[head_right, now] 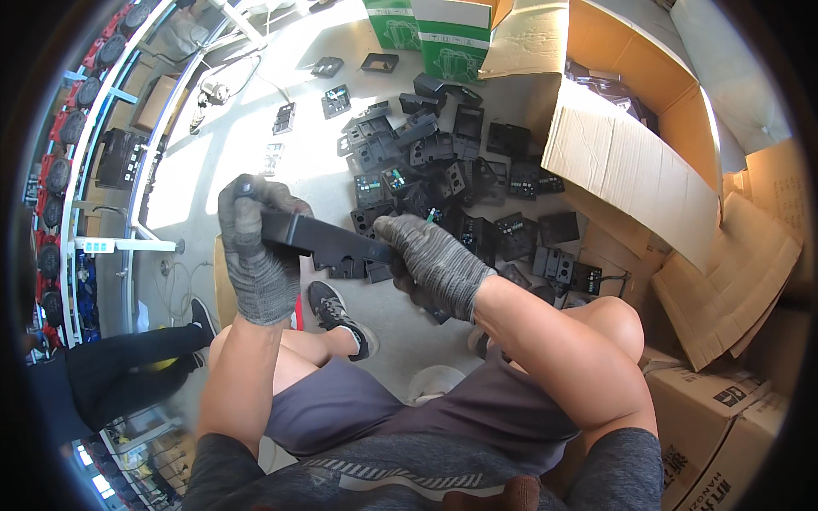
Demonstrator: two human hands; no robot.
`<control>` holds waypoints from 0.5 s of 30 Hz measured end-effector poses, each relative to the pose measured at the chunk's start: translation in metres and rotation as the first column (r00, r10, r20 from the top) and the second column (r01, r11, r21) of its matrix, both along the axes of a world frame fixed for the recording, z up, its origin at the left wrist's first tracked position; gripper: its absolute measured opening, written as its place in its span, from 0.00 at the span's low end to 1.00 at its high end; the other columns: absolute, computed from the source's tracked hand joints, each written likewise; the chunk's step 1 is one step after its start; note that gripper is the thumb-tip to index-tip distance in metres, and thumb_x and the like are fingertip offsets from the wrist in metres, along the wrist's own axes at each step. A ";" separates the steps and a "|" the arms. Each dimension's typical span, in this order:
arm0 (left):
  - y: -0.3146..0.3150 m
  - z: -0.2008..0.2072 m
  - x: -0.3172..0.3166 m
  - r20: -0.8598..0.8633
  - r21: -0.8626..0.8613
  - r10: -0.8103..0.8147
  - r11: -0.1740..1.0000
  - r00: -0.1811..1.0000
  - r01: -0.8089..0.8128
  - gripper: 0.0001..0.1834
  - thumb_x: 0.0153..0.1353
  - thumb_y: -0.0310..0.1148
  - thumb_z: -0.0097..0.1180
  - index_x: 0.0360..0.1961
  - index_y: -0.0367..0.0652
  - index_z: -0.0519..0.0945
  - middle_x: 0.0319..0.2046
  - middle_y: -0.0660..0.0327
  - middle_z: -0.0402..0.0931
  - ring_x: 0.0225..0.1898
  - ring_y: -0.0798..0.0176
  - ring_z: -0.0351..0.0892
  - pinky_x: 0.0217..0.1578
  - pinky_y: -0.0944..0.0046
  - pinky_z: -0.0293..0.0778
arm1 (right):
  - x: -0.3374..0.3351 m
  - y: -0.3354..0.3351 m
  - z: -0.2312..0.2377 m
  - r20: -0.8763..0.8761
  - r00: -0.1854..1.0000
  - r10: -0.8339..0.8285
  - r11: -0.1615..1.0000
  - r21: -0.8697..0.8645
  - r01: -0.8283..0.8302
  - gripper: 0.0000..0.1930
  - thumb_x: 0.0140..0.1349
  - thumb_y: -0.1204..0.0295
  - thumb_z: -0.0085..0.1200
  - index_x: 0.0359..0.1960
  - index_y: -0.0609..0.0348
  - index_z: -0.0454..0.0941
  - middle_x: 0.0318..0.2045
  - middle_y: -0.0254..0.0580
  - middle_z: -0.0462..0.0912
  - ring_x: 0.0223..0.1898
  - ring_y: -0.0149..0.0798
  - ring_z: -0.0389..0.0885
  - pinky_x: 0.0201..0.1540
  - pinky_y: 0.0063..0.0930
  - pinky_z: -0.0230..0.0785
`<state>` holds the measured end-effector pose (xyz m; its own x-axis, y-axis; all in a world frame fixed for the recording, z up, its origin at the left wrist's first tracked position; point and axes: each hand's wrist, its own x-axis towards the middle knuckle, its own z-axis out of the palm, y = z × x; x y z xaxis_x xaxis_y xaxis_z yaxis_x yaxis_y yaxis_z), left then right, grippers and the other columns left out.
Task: The person assembles electronic enclosures by hand and by inserting small components into black plastic housings. They pick up components from the floor and boxes, press them into the housings, and set the assembled parts aside.
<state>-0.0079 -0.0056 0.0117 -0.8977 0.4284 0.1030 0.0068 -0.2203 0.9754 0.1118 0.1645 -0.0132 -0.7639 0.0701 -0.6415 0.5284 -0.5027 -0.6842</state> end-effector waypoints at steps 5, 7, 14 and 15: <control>-0.011 0.007 0.001 -0.402 -0.111 -0.243 0.970 0.883 0.216 0.33 0.65 0.62 0.57 0.44 0.36 0.76 0.35 0.56 0.80 0.36 0.64 0.80 0.41 0.66 0.76 | 0.005 -0.005 0.015 0.022 0.993 0.115 0.945 -0.311 -0.103 0.14 0.72 0.54 0.49 0.34 0.48 0.75 0.19 0.31 0.74 0.15 0.27 0.69 0.14 0.20 0.57; -0.013 0.012 0.009 -0.209 -0.046 -0.288 0.958 0.935 0.284 0.32 0.64 0.60 0.61 0.44 0.36 0.76 0.39 0.56 0.80 0.40 0.63 0.80 0.44 0.64 0.77 | 0.001 -0.003 0.012 -0.059 0.998 -0.020 0.971 -0.239 0.005 0.09 0.74 0.61 0.47 0.41 0.48 0.77 0.20 0.30 0.75 0.15 0.25 0.68 0.15 0.20 0.57; -0.008 0.010 0.000 0.411 0.061 -0.453 0.879 0.791 0.473 0.24 0.63 0.54 0.65 0.43 0.43 0.76 0.66 0.47 0.66 0.67 0.50 0.69 0.64 0.49 0.73 | 0.002 0.012 0.006 -0.432 0.891 0.138 0.891 0.447 0.079 0.10 0.74 0.70 0.46 0.52 0.57 0.74 0.35 0.30 0.78 0.39 0.24 0.74 0.43 0.18 0.69; -0.004 0.007 0.001 0.425 0.113 -0.424 0.902 0.800 0.418 0.23 0.65 0.54 0.62 0.43 0.44 0.76 0.66 0.47 0.66 0.67 0.50 0.69 0.65 0.48 0.72 | 0.001 0.010 -0.002 -0.452 0.888 0.087 0.877 0.457 0.147 0.10 0.75 0.68 0.46 0.52 0.56 0.74 0.34 0.30 0.78 0.36 0.23 0.73 0.39 0.18 0.68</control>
